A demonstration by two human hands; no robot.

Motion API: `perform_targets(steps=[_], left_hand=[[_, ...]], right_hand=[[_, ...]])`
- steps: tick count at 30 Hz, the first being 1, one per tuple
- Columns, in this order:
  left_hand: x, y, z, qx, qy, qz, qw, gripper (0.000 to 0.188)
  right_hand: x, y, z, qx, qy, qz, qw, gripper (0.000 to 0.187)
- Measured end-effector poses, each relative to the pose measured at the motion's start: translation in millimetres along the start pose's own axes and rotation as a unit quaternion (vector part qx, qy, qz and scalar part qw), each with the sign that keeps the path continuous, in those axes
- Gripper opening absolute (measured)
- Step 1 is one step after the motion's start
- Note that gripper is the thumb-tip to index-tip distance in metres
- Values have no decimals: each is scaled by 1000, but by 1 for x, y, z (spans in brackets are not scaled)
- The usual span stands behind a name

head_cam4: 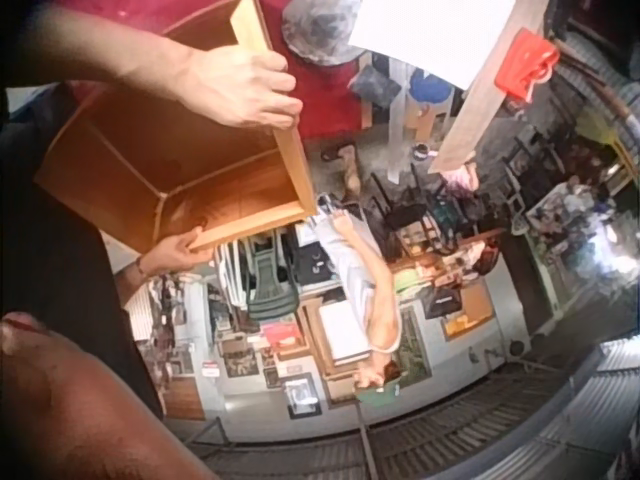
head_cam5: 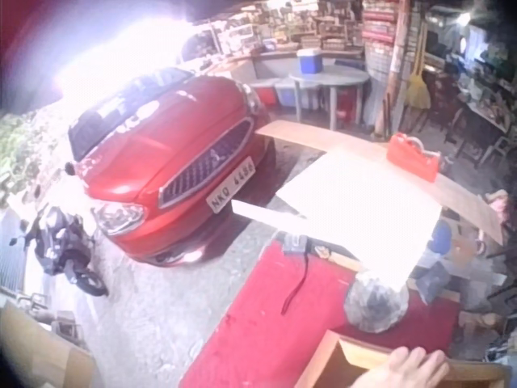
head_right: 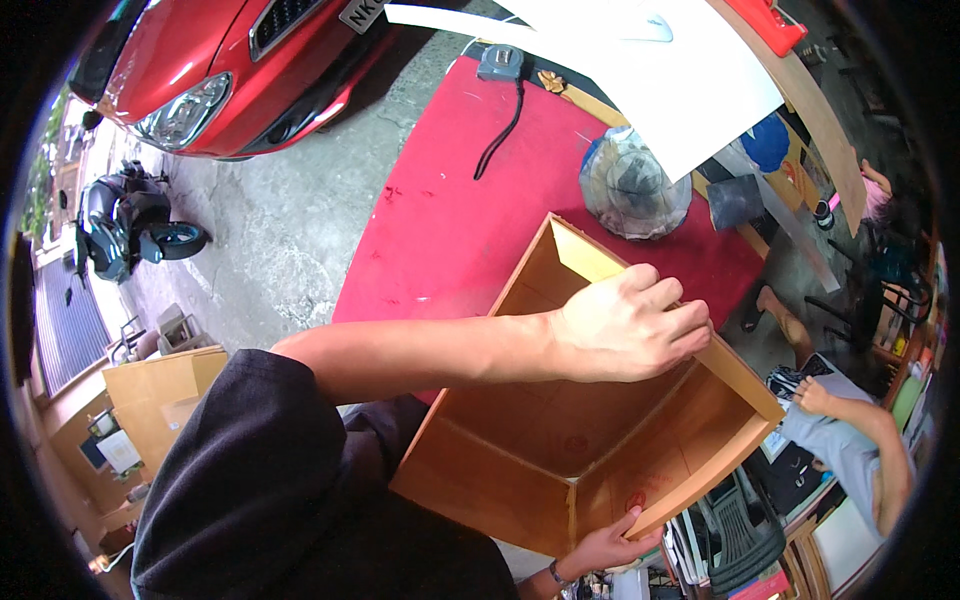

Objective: The person assembles a wooden frame by nailing two pieces of wood together at a corner using a hammer and nails. They then fit the frame into a cardboard box to check alignment and later place it on a workbench.

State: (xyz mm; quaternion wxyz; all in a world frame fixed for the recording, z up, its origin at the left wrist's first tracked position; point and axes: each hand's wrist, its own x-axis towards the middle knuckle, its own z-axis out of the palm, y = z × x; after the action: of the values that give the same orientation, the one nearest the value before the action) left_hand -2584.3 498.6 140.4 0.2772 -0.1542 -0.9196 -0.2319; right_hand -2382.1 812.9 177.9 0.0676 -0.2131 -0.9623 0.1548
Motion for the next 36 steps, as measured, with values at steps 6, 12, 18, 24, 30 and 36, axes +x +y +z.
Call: perform_targets(steps=[6, 12, 18, 24, 30, 36], left_hand=[[-3, -2, 0, 3, -6, 9, 1000, 11], [-1, -1, -3, 10, -36, 9, 999, 12], [-1, -2, -3, -20, -46, 2, 999, 14], [-5, -4, -4, -25, -62, -2, 998, 19], [-6, -10, -12, -30, -69, 8, 997, 29], [3, -9, -13, -43, -96, 4, 994, 42]], right_hand=[[-1, -20, 2, -24, 6, -1, 1000, 45], [0, -15, -1, -28, -6, 11, 1000, 47], [-1, -20, 0, -29, 7, 13, 999, 48], [-3, -26, 0, -9, -4, 27, 1000, 50], [-7, -23, 3, 9, 10, 18, 1000, 47], [-2, -21, 11, -29, 55, -21, 998, 36]])
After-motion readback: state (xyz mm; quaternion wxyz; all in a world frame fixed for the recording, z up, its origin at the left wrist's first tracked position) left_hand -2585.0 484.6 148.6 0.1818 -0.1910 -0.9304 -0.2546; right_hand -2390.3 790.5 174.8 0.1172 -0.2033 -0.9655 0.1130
